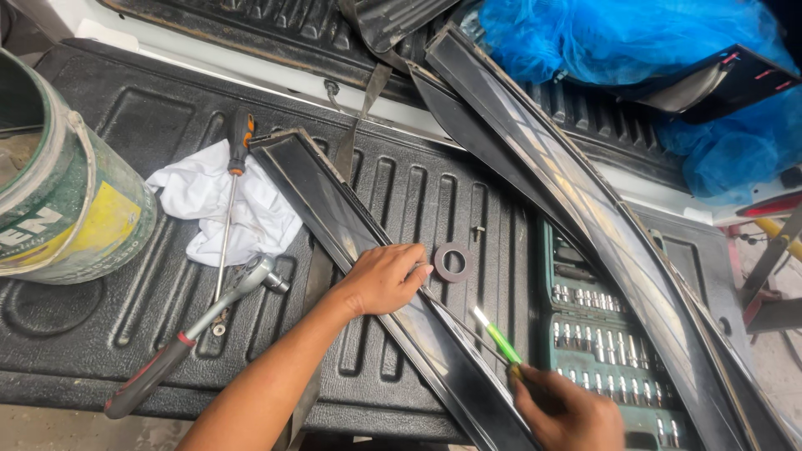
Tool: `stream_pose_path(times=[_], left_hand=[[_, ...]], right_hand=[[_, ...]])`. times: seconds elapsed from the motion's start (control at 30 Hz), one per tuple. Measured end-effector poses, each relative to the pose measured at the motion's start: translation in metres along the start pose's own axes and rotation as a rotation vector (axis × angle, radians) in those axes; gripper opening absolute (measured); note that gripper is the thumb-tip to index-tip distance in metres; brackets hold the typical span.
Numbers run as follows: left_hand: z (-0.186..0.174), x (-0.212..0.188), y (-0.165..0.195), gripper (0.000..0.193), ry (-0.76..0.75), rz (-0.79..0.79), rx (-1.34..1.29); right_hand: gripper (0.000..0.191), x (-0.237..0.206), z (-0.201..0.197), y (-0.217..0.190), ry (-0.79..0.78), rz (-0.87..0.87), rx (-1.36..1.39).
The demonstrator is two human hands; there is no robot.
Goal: The person uses a green-handled scraper to remove hardened material from a long black plastic trim piece. They hold the trim steady with the left hand and scrape along its length with the right hand. The work is performed on the tailgate of a pickup truck with tools and a bucket nearby.
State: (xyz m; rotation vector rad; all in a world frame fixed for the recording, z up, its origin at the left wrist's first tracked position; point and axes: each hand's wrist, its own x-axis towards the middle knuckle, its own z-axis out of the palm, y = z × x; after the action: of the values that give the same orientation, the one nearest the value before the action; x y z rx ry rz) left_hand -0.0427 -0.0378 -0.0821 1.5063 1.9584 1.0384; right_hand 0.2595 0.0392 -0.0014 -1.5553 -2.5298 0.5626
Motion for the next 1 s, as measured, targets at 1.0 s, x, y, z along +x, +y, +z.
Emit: stream_pose_path(times=[1.0], left_hand=[[-0.009,-0.004,-0.006,0.026,-0.021,-0.018,-0.053]], right_hand=[[0.028,-0.001,-0.003,-0.005,-0.101,0.132,-0.113]])
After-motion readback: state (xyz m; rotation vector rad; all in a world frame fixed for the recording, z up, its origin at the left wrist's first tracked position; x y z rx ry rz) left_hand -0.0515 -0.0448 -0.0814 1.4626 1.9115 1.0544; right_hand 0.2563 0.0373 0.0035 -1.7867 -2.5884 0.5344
